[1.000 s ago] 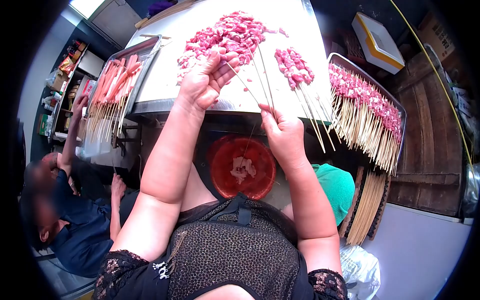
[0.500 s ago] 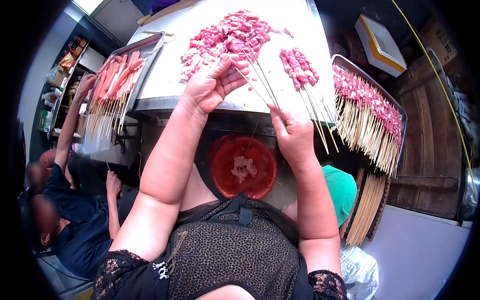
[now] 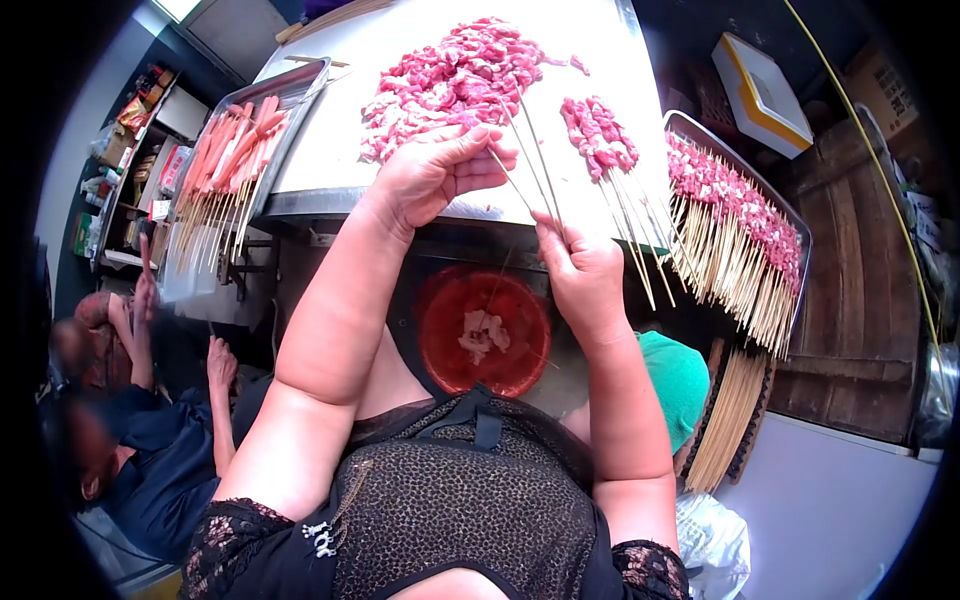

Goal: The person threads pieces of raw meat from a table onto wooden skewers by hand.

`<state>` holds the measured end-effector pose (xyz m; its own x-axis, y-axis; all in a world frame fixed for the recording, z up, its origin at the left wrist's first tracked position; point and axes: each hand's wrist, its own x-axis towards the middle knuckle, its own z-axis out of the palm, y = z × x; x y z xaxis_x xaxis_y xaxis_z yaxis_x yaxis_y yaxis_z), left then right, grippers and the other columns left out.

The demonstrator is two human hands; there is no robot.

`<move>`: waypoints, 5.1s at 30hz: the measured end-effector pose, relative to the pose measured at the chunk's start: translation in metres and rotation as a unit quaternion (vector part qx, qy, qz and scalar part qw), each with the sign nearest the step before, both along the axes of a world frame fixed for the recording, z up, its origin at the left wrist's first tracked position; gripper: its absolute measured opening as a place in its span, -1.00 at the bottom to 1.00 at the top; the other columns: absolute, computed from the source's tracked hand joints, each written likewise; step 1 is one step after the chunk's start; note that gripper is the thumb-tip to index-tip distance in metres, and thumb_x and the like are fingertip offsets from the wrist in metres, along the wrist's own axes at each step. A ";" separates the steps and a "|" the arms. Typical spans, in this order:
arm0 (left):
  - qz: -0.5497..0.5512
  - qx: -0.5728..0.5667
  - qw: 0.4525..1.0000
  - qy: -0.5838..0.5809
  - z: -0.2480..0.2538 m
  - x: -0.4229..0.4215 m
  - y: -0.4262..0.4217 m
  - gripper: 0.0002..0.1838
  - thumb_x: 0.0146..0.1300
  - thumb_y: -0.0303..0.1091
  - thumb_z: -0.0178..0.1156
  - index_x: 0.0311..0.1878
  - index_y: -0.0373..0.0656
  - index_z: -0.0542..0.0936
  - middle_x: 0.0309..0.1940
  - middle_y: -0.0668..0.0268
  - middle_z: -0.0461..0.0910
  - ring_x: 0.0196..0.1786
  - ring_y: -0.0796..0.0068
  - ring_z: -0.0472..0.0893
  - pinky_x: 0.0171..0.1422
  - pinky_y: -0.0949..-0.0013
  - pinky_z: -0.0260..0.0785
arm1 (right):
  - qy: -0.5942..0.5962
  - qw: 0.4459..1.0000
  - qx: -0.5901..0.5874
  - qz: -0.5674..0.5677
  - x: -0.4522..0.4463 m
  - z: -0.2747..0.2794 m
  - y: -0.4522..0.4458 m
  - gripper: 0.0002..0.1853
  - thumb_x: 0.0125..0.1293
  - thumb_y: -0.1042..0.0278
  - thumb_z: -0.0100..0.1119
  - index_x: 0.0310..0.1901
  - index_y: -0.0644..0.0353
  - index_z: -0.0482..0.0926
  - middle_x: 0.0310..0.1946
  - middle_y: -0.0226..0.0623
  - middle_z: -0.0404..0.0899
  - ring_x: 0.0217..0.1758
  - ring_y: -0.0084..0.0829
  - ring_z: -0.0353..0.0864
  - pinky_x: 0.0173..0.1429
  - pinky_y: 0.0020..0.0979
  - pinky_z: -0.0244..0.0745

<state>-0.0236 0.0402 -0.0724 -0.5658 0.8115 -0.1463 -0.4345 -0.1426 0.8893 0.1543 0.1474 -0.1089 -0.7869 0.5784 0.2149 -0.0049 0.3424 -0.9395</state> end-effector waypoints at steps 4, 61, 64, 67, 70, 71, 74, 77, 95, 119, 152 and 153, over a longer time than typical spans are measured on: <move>-0.007 -0.009 1.000 -0.008 -0.001 0.004 0.002 -0.74 0.33 -0.32 0.06 -0.07 -0.33 0.52 -0.19 0.10 0.62 -0.14 0.32 0.65 0.02 0.31 0.54 | -0.002 1.000 -0.007 -0.004 0.000 -0.001 -0.001 -0.82 0.24 0.47 0.15 -0.14 0.24 0.63 -0.63 -0.34 0.51 -0.57 -0.62 0.46 -0.42 -0.55 0.37; 0.259 0.076 0.963 -0.006 0.006 -0.042 -0.021 -0.77 0.25 -0.54 0.11 -0.05 -0.24 0.34 -0.18 0.04 0.60 -0.16 0.25 0.65 -0.23 0.30 0.60 | -0.042 0.997 -0.013 0.057 0.001 -0.004 -0.006 -0.80 0.26 0.45 0.10 -0.12 0.25 0.61 -0.64 -0.36 0.50 -0.58 -0.63 0.44 -0.44 -0.54 0.38; 0.253 0.073 0.965 -0.009 0.008 -0.039 -0.019 -0.78 0.26 -0.54 0.11 -0.06 -0.24 0.35 -0.18 0.06 0.60 -0.18 0.26 0.66 -0.24 0.29 0.60 | -0.058 0.997 0.006 0.053 0.002 -0.001 -0.005 -0.81 0.26 0.45 0.10 -0.13 0.26 0.62 -0.63 -0.35 0.50 -0.58 -0.63 0.44 -0.44 -0.54 0.38; 0.246 0.053 0.968 -0.009 0.020 -0.027 -0.019 -0.78 0.27 -0.55 0.08 -0.04 -0.31 0.38 -0.14 0.05 0.58 -0.13 0.25 0.64 -0.10 0.26 0.58 | -0.064 0.997 0.007 0.048 0.003 0.001 -0.003 -0.81 0.27 0.44 0.10 -0.13 0.26 0.62 -0.64 -0.34 0.50 -0.59 -0.63 0.44 -0.44 -0.54 0.37; 0.245 0.053 0.968 -0.014 0.020 -0.022 -0.017 -0.77 0.28 -0.56 0.06 -0.01 -0.36 0.38 -0.11 0.03 0.56 -0.08 0.24 0.62 0.03 0.24 0.57 | -0.066 0.997 0.001 0.044 0.001 0.000 -0.005 -0.81 0.26 0.45 0.11 -0.13 0.25 0.62 -0.65 -0.34 0.49 -0.60 -0.62 0.43 -0.45 -0.54 0.36; 0.247 0.070 0.966 -0.025 0.018 -0.022 -0.016 -0.76 0.28 -0.55 0.06 0.00 -0.35 0.37 -0.12 0.03 0.56 -0.08 0.24 0.62 0.02 0.24 0.57 | -0.066 0.997 0.001 0.044 0.000 -0.003 -0.006 -0.81 0.26 0.45 0.11 -0.13 0.25 0.62 -0.65 -0.34 0.49 -0.60 -0.62 0.43 -0.45 -0.54 0.36; 0.245 0.073 0.966 -0.045 0.014 -0.023 -0.015 -0.76 0.28 -0.53 0.07 -0.01 -0.35 0.40 -0.15 0.05 0.57 -0.09 0.25 0.62 0.02 0.22 0.57 | -0.023 0.999 0.000 0.036 -0.002 -0.009 -0.007 -0.82 0.26 0.46 0.12 -0.14 0.24 0.62 -0.66 -0.35 0.48 -0.61 -0.61 0.43 -0.46 -0.55 0.35; 0.216 0.092 0.970 -0.063 0.013 -0.024 -0.017 -0.78 0.28 -0.52 0.07 -0.02 -0.36 0.43 -0.17 0.05 0.57 -0.11 0.25 0.63 0.00 0.24 0.58 | -0.011 0.999 0.038 0.030 -0.002 -0.008 -0.006 -0.83 0.25 0.47 0.13 -0.14 0.25 0.62 -0.67 -0.37 0.46 -0.61 -0.61 0.42 -0.46 -0.55 0.35; 0.181 0.079 0.979 -0.039 0.003 -0.034 -0.016 -0.72 0.36 -0.30 0.02 -0.07 -0.37 0.41 -0.12 0.03 0.53 -0.07 0.24 0.58 0.10 0.19 0.50 | -0.035 0.997 -0.049 0.051 0.000 -0.010 -0.004 -0.80 0.29 0.45 0.10 -0.10 0.28 0.61 -0.64 -0.48 0.43 -0.57 -0.71 0.36 -0.45 -0.61 0.30; 0.267 0.133 0.954 -0.017 0.004 -0.040 -0.015 -0.80 0.27 -0.60 0.04 -0.08 -0.21 0.33 -0.16 0.08 0.55 -0.15 0.26 0.63 -0.11 0.32 0.60 | -0.024 0.998 0.029 0.047 0.004 -0.004 -0.003 -0.82 0.25 0.49 0.12 -0.13 0.24 0.62 -0.64 -0.40 0.45 -0.58 -0.65 0.42 -0.46 -0.56 0.34; 0.154 0.127 0.977 -0.069 0.007 -0.020 -0.010 -0.78 0.33 -0.58 -0.07 0.02 -0.34 0.36 -0.10 0.08 0.52 -0.07 0.22 0.60 0.14 0.16 0.50 | -0.004 0.952 -0.289 0.102 -0.004 -0.013 -0.013 -0.79 0.30 0.43 0.08 -0.09 0.31 0.58 -0.57 -0.54 0.46 -0.63 -0.76 0.27 -0.54 -0.69 0.18; 0.137 0.119 0.982 -0.061 0.008 -0.019 -0.011 -0.77 0.33 -0.57 -0.07 0.05 -0.35 0.35 -0.10 0.08 0.52 -0.06 0.22 0.60 0.14 0.18 0.50 | -0.005 0.952 -0.289 0.102 -0.004 -0.011 -0.014 -0.79 0.30 0.43 0.08 -0.09 0.31 0.58 -0.57 -0.54 0.46 -0.63 -0.76 0.27 -0.54 -0.69 0.18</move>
